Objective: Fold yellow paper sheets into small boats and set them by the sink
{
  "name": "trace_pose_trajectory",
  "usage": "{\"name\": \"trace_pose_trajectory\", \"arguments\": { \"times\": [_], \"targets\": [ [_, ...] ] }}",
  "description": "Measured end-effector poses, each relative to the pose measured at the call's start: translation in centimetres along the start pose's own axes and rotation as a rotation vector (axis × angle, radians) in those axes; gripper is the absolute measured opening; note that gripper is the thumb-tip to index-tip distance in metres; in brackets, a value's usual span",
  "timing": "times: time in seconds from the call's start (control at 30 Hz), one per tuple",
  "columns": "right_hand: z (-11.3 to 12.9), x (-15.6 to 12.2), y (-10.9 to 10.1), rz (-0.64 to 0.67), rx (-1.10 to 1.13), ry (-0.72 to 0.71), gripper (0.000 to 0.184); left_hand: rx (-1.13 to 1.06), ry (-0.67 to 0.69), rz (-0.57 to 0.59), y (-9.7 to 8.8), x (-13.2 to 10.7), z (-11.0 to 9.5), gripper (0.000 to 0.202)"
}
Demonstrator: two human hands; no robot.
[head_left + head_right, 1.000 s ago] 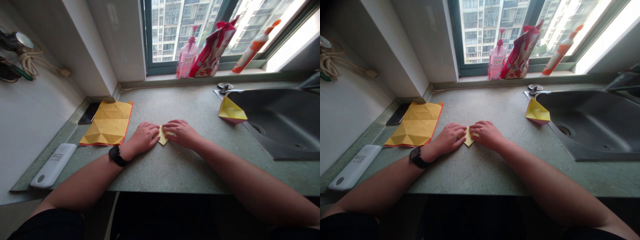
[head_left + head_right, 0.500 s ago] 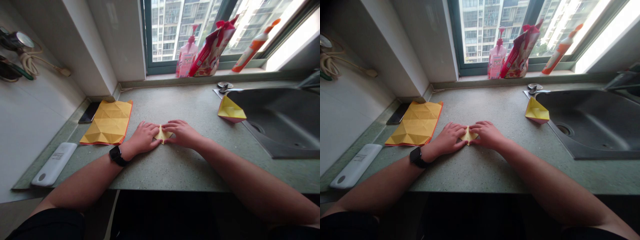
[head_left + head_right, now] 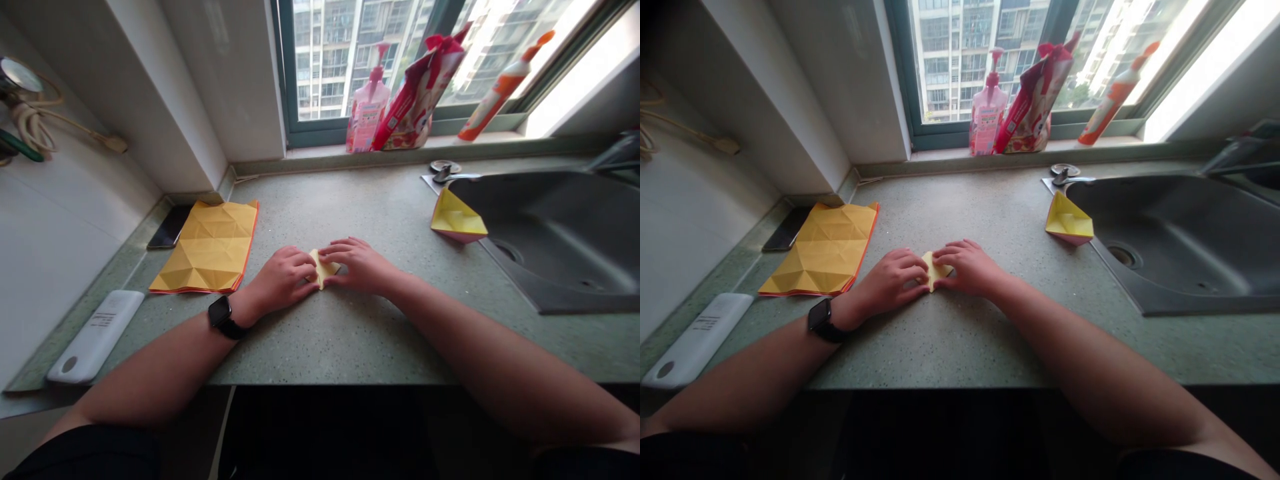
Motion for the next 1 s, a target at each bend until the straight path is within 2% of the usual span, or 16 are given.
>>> {"name": "trace_pose_trajectory", "arguments": {
  "times": [0.3,0.63,0.8,1.0],
  "targets": [
    [0.3,0.1,-0.2,0.013,0.005,0.007,0.038,-0.028,0.046,0.046,-0.4,-0.3,-0.1,0.019],
    [0.2,0.0,-0.1,0.015,0.004,0.012,0.039,-0.106,0.103,0.193,-1.8,-1.7,0.1,0.030],
    [0.2,0.0,-0.1,0.015,0.011,0.016,0.040,-0.154,0.083,0.189,-1.9,-1.4,0.3,0.032],
    [0.2,0.0,-0.1,0.018,0.014,0.021,0.038,-0.106,0.065,0.159,-1.1,-0.9,0.5,0.038]
  ]
}}
Point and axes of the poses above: each hand's wrist, its own x-axis towards the middle knuckle, its own y-axis out of the palm, z = x × y, the point moved 3 cm from there along x, towards the middle knuckle, and after that the axes turned 10 degrees about -z, right-handed, at the moved point
